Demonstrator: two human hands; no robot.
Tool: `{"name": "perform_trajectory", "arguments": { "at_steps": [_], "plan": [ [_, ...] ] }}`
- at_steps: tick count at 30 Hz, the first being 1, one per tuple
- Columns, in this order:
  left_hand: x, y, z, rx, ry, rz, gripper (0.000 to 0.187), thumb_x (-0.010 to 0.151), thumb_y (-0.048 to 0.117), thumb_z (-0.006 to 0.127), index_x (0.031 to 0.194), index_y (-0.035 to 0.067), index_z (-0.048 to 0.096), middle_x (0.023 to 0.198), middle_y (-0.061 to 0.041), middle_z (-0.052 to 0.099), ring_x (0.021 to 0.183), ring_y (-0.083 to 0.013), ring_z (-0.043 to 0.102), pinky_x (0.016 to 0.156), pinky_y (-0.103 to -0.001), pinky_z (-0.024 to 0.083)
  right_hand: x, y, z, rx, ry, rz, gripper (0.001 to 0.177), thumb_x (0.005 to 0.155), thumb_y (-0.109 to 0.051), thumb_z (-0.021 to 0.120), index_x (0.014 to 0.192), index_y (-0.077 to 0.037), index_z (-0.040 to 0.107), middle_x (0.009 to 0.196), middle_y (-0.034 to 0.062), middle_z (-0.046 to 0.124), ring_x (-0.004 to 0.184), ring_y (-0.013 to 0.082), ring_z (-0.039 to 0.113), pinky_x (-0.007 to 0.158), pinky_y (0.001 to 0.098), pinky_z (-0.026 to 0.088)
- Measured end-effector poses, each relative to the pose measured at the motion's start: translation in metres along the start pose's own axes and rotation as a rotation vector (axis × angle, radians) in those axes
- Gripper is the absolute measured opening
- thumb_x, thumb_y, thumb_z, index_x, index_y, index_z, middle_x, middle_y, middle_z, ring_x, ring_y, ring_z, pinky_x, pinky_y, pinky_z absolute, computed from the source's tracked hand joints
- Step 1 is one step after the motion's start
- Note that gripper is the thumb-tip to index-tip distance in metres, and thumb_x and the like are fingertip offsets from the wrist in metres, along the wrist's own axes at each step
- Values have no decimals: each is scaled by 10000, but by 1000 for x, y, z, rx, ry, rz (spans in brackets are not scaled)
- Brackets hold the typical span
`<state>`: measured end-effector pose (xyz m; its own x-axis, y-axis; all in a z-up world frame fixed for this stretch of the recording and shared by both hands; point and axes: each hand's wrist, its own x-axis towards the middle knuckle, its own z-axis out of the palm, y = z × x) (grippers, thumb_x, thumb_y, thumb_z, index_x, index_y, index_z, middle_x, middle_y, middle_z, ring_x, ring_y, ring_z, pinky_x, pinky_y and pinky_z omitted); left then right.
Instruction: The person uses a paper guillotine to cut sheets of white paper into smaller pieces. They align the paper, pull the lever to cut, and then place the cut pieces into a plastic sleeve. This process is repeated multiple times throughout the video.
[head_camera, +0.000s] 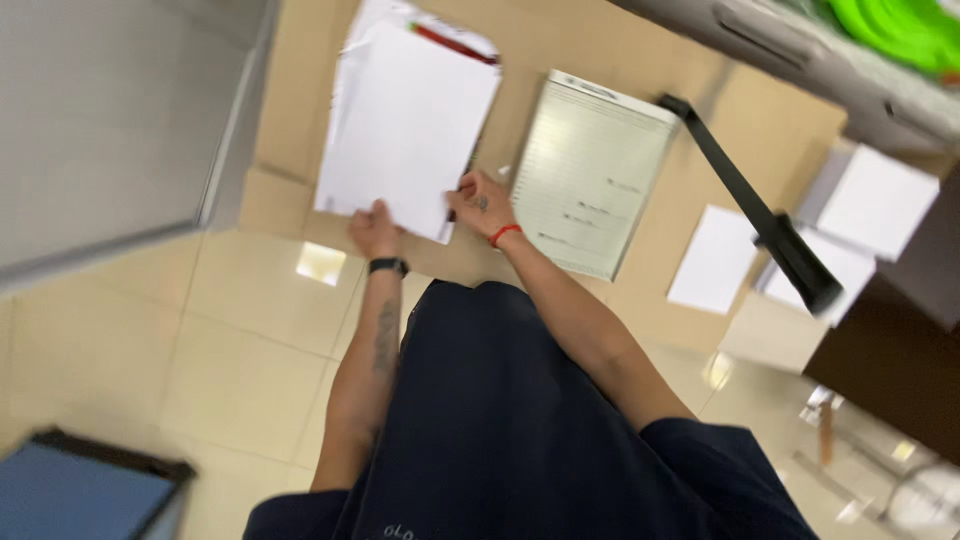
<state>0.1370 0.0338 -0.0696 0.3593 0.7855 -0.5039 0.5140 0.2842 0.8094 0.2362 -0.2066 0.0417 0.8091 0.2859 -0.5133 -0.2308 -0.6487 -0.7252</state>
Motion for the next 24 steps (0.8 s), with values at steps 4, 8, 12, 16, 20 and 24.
{"name": "perform_trajectory", "arguments": {
  "at_steps": [4,8,12,16,20,24],
  "plan": [
    [-28,15,-53,42,-159,85,268,1200,202,859,1279,-54,863,991,-239,832,714,-348,873,508,-427,748,-24,25,13,696,-149,191,782,1144,-528,972,1603,60,737,1362,155,930,680,247,860,626,380,801],
    [-48,44,-85,-83,-376,0,231,1285,86,784,1463,-60,806,1201,-225,887,1013,-322,941,838,-505,853,-29,74,19,1126,16,237,704,1160,-302,1016,1628,99,675,1115,62,804,555,152,768,507,306,712],
    [-33,43,-84,62,-556,-8,196,1280,119,860,1428,-10,852,1215,-187,925,1037,-268,939,905,-451,835,-76,89,-23,1318,242,201,381,1165,-175,973,1418,39,785,729,33,730,501,154,714,498,322,604],
    [-41,31,-12,295,-705,97,152,1243,142,918,1322,14,896,1030,-124,848,901,-190,825,783,-405,746,-147,132,-74,1224,457,268,314,1138,-163,1008,1300,34,825,691,33,701,509,132,684,493,294,587],
    [-114,38,109,440,-925,283,371,1145,152,993,1476,32,875,1201,-186,924,1075,-303,900,882,-514,768,-181,233,-93,1179,818,362,169,1166,-126,989,1210,-17,868,685,-2,643,490,133,657,456,291,540],
    [-211,70,201,531,-923,675,696,1136,55,893,1781,19,634,1027,-173,929,939,-407,936,907,-595,748,-183,292,-123,1264,1056,368,155,1223,-123,936,1143,-39,833,603,19,570,455,156,577,478,279,474]
  ]
}}
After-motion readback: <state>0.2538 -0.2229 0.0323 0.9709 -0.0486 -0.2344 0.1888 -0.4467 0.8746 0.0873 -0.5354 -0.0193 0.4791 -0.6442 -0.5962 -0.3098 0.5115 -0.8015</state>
